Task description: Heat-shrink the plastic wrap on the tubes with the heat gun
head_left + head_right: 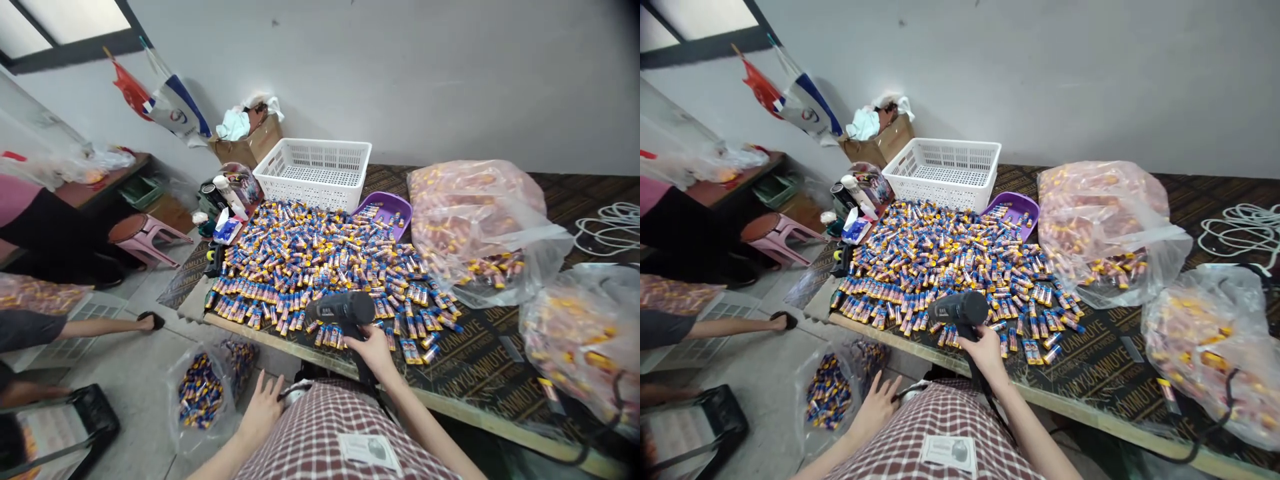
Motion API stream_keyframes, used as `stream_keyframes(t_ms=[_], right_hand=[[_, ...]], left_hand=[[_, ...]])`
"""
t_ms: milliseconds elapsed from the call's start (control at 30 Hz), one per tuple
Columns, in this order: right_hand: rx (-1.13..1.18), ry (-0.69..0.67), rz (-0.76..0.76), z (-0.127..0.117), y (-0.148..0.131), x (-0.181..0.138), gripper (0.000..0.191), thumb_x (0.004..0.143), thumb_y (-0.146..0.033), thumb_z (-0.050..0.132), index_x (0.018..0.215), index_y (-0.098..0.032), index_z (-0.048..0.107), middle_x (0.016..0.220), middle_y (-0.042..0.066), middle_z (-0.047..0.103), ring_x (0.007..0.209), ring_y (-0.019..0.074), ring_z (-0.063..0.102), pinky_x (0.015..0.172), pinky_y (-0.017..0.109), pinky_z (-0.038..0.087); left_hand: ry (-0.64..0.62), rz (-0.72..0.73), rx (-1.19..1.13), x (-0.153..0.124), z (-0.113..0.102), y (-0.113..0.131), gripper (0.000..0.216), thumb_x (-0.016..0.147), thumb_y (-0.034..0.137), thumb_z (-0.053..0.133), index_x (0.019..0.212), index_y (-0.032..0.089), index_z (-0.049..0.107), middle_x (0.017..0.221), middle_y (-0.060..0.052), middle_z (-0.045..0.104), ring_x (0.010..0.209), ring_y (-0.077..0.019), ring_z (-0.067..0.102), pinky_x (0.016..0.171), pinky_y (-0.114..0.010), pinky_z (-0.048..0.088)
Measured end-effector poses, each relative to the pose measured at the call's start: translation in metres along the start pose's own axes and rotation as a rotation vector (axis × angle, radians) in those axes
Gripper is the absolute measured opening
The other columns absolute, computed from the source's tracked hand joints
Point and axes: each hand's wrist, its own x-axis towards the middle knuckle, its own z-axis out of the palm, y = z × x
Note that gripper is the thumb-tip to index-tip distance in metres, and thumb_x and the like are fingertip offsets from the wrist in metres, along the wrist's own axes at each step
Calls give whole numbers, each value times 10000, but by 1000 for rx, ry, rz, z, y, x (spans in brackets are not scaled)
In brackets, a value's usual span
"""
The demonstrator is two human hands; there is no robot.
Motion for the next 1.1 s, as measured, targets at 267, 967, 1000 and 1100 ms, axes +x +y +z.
stream_keyframes(t_ms=[267, 967, 1000, 1100], right_hand=[[-28, -128, -58, -9, 1, 9, 222, 582, -229, 664, 773, -117, 664, 677, 48, 689, 563, 197, 608, 516, 286, 481], [-293, 382, -26, -132, 27, -6, 469, 560, -509, 660, 792, -101, 655, 751, 130, 701, 668, 269, 621, 591, 313, 450], [-293, 383, -12, -136, 28, -10, 470, 553, -516, 667, 773, -101, 654, 729, 131, 698, 644, 262, 617, 564, 304, 449], [-346, 371, -10, -149, 32, -13, 465, 538, -530, 677, 728, -105, 660, 695, 132, 692, 601, 253, 607, 497, 284, 434]], left_hand=[[120, -160, -38, -3, 25, 7, 309, 850, 253, 404, 911, 232, 706, 1442, -82, 285, 1227, -311, 414, 1057, -612, 119], [251, -269, -728, -43, -30, 16, 465, 635, 349, 636, 1091, 255, 629, 1245, -93, 552, 1166, -282, 471, 1062, -528, 212], [247, -277, -837, -53, -39, 15, 556, 620, 340, 650, 1164, 245, 582, 1188, -91, 591, 1129, -267, 504, 1048, -480, 273], [252, -342, -1166, -81, -63, 7, 564, 597, 397, 677, 1113, 184, 606, 1153, -95, 601, 992, -236, 573, 891, -333, 444]])
